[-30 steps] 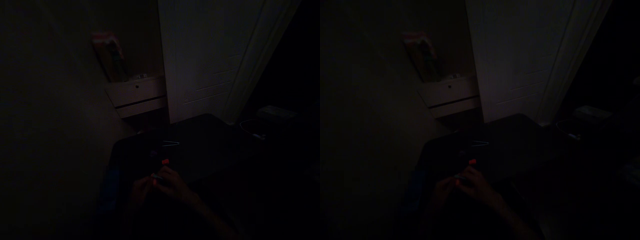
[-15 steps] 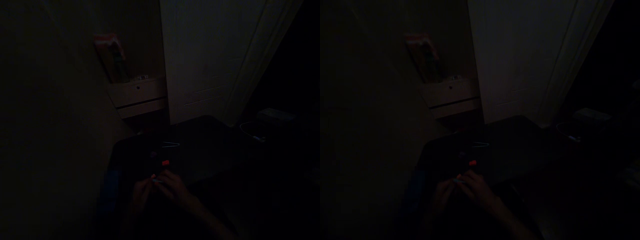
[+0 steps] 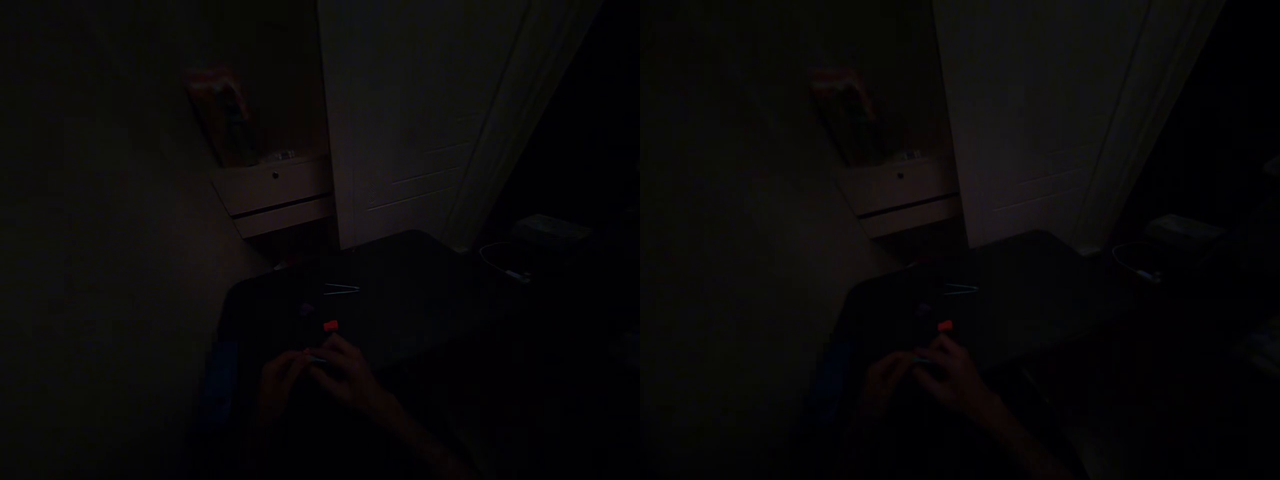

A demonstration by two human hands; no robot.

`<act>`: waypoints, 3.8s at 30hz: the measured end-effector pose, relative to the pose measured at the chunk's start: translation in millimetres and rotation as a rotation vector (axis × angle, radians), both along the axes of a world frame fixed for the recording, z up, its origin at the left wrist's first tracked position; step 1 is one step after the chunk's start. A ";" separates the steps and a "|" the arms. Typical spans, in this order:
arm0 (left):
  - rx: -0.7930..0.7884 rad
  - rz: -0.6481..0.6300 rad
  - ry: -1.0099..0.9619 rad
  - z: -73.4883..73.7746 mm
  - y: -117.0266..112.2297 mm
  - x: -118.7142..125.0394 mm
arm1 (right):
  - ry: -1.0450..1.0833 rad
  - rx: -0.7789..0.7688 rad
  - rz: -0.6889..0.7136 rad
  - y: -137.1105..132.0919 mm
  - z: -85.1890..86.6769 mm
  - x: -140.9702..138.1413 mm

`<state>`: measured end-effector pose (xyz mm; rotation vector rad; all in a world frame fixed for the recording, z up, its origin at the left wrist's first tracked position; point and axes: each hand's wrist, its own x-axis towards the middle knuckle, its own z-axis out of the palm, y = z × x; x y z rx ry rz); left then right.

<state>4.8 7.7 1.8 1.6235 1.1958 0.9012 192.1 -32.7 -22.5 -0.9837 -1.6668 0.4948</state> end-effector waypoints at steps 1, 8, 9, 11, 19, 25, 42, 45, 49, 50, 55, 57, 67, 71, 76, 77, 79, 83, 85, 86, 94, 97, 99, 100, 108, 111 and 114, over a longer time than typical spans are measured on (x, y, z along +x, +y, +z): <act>-0.008 0.018 -0.006 0.3 -0.4 0.1 | -0.009 -0.032 -0.010 -0.3 2.6 0.6; -0.093 0.109 -0.159 -5.1 0.7 2.9 | 0.011 -0.167 -0.020 7.2 1.2 1.4; -0.103 0.115 -0.183 -6.3 1.2 2.7 | 0.027 -0.173 -0.020 8.2 0.0 0.8; -0.110 0.116 -0.202 -8.1 1.7 1.9 | 0.047 -0.175 -0.027 9.0 -0.9 -0.5; -0.102 0.159 -0.219 -12.6 2.4 1.3 | 0.002 -0.156 -0.031 8.3 0.6 -1.7; -0.084 0.162 -0.170 -8.6 0.3 3.1 | 0.027 -0.149 -0.031 9.3 -2.0 -1.6; -0.086 0.099 -0.099 -7.4 0.1 3.9 | 0.045 -0.229 0.012 14.8 -6.5 0.8; -0.076 0.082 -0.076 -12.4 0.9 2.6 | 0.017 -0.248 0.030 14.8 -5.3 2.9; -0.049 0.090 -0.050 -14.9 0.1 1.6 | -0.003 -0.255 0.062 14.5 -3.1 5.5; -0.039 0.094 -0.045 -14.1 -0.5 1.8 | -0.004 -0.256 0.065 14.6 -3.1 5.8; -0.022 0.117 -0.030 -9.2 -2.3 3.6 | -0.009 -0.250 0.081 15.5 -5.0 5.8; -0.020 0.129 -0.019 -8.6 -2.0 4.0 | -0.015 -0.232 0.097 15.7 -6.4 5.6; 0.005 0.137 -0.014 -4.4 -4.9 6.5 | -0.096 -0.071 0.017 9.6 -13.5 1.9; 0.004 0.115 -0.015 -7.6 -5.2 4.8 | -0.157 -0.078 0.003 4.7 -9.3 2.5; 0.002 0.076 -0.012 -9.5 -5.9 4.5 | -0.206 -0.075 -0.026 5.4 -11.6 0.4; 0.004 0.075 -0.010 -9.3 -6.0 4.8 | -0.209 -0.087 -0.028 6.2 -12.1 -0.8; 0.007 0.085 -0.011 -9.4 -5.7 5.2 | -0.183 -0.115 -0.040 8.1 -11.8 -2.9; 0.017 0.103 -0.059 -11.2 -3.7 4.9 | -0.028 -0.153 -0.109 11.2 -7.4 -3.9; 0.020 0.090 -0.065 -11.8 -2.9 4.4 | 0.028 -0.172 -0.122 11.7 -5.1 -2.9; 0.019 0.083 -0.054 -11.7 -2.7 4.1 | 0.042 -0.179 -0.118 11.5 -4.3 -2.3; 0.007 0.081 -0.030 -5.2 -3.4 5.8 | 0.035 -0.179 -0.087 9.0 -4.6 -3.6; 0.036 0.063 -0.027 -4.3 -3.8 7.2 | 0.061 -0.159 -0.077 8.4 -3.9 -4.1; 0.048 0.049 -0.043 -4.4 -4.3 7.9 | 0.071 -0.163 -0.080 8.0 -3.5 -4.2; 0.046 0.048 -0.050 -4.4 -4.5 8.1 | 0.065 -0.167 -0.079 8.0 -3.6 -4.3; 0.021 0.086 -0.051 -3.9 -4.9 6.6 | -0.008 -0.184 -0.086 9.5 -3.4 -4.0; 0.028 0.107 -0.048 -6.1 -3.5 5.2 | 0.000 -0.193 -0.079 9.3 -2.6 -2.9; 0.003 0.112 -0.044 -8.9 -2.0 3.2 | -0.002 -0.180 -0.062 10.1 -5.0 -2.5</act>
